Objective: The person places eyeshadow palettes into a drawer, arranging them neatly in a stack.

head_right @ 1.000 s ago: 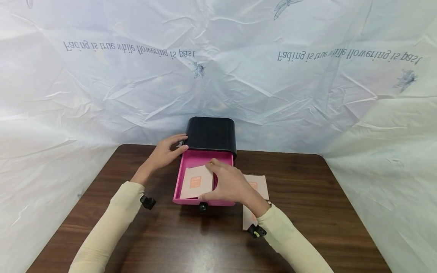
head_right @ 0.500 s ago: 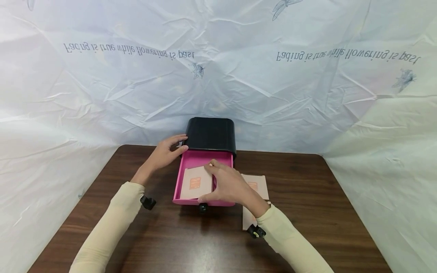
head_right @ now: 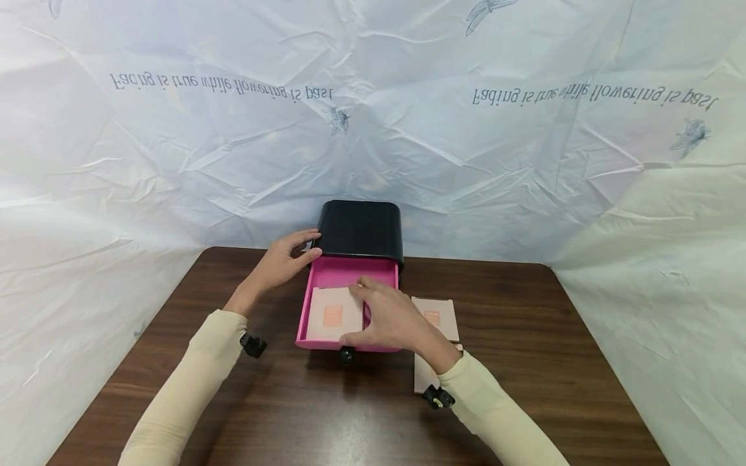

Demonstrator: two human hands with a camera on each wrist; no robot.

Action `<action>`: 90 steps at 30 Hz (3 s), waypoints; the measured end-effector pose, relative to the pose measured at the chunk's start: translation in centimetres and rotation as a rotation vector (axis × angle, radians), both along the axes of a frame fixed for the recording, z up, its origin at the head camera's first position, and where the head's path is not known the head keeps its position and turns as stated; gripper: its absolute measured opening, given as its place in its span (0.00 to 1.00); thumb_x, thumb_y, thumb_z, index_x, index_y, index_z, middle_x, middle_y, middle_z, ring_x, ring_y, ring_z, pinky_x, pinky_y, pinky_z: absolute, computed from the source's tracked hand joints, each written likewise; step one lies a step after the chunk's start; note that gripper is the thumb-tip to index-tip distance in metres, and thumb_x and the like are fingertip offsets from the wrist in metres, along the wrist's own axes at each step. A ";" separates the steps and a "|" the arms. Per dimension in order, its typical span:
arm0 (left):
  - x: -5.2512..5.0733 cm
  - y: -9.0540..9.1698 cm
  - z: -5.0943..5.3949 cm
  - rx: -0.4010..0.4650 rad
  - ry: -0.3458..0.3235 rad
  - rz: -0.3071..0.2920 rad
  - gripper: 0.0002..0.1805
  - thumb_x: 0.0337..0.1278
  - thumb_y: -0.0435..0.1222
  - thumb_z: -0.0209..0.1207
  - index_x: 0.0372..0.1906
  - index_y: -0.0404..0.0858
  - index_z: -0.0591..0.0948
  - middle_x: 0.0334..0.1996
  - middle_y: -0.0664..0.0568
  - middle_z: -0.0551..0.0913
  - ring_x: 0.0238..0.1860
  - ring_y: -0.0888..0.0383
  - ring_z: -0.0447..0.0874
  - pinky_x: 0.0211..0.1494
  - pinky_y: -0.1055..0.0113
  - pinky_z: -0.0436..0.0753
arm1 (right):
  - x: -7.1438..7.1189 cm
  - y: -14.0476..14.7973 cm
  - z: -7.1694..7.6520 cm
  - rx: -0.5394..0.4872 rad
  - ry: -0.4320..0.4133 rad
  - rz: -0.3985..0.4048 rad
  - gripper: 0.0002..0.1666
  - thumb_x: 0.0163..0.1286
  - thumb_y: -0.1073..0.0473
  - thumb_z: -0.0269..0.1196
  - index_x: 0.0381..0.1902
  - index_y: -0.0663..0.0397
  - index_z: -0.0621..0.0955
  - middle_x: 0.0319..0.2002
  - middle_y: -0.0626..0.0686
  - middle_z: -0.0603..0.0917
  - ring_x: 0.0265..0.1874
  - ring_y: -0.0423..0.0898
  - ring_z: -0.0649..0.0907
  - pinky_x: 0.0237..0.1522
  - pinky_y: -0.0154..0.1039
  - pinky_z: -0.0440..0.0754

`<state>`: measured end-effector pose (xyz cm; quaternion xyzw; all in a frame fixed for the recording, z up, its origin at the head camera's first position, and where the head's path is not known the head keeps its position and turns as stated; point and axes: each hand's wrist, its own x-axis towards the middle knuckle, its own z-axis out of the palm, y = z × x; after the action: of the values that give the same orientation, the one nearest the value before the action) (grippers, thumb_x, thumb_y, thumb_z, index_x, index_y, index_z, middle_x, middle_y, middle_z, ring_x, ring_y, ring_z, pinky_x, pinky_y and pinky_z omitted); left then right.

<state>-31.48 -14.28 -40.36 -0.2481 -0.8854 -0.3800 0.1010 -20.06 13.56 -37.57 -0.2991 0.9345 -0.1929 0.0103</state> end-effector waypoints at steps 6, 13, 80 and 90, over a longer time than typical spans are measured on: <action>-0.1 0.0 0.0 0.002 0.007 -0.003 0.29 0.71 0.52 0.60 0.69 0.41 0.78 0.72 0.48 0.73 0.70 0.49 0.74 0.68 0.52 0.78 | 0.0 0.8 0.3 -0.080 0.018 0.005 0.55 0.55 0.31 0.74 0.74 0.54 0.73 0.72 0.56 0.74 0.69 0.56 0.75 0.67 0.61 0.75; -0.2 -0.1 -0.2 0.013 0.013 -0.014 0.30 0.71 0.53 0.60 0.70 0.41 0.77 0.72 0.48 0.73 0.70 0.49 0.73 0.68 0.52 0.78 | 0.1 3.0 0.9 -0.236 0.091 0.024 0.49 0.57 0.36 0.75 0.73 0.46 0.74 0.72 0.51 0.74 0.69 0.54 0.75 0.60 0.59 0.81; -0.2 -0.2 -0.2 0.033 0.020 -0.022 0.30 0.70 0.53 0.61 0.70 0.41 0.78 0.71 0.48 0.74 0.70 0.49 0.74 0.68 0.51 0.79 | 4.9 20.2 -12.6 -0.053 -0.106 -0.132 0.64 0.47 0.27 0.77 0.75 0.52 0.70 0.70 0.61 0.73 0.66 0.67 0.72 0.57 0.71 0.73; -0.3 -0.2 -0.4 0.044 0.017 -0.032 0.30 0.71 0.53 0.60 0.69 0.40 0.77 0.71 0.47 0.74 0.71 0.48 0.73 0.68 0.49 0.78 | 5.0 20.0 -12.7 0.003 -0.093 -0.136 0.67 0.42 0.22 0.76 0.76 0.44 0.69 0.67 0.62 0.72 0.65 0.66 0.72 0.56 0.73 0.72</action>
<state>-31.78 -14.45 -40.79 -0.2628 -0.8719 -0.3989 0.1078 -15.01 33.58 -50.25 -0.2258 0.9514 -0.2054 0.0412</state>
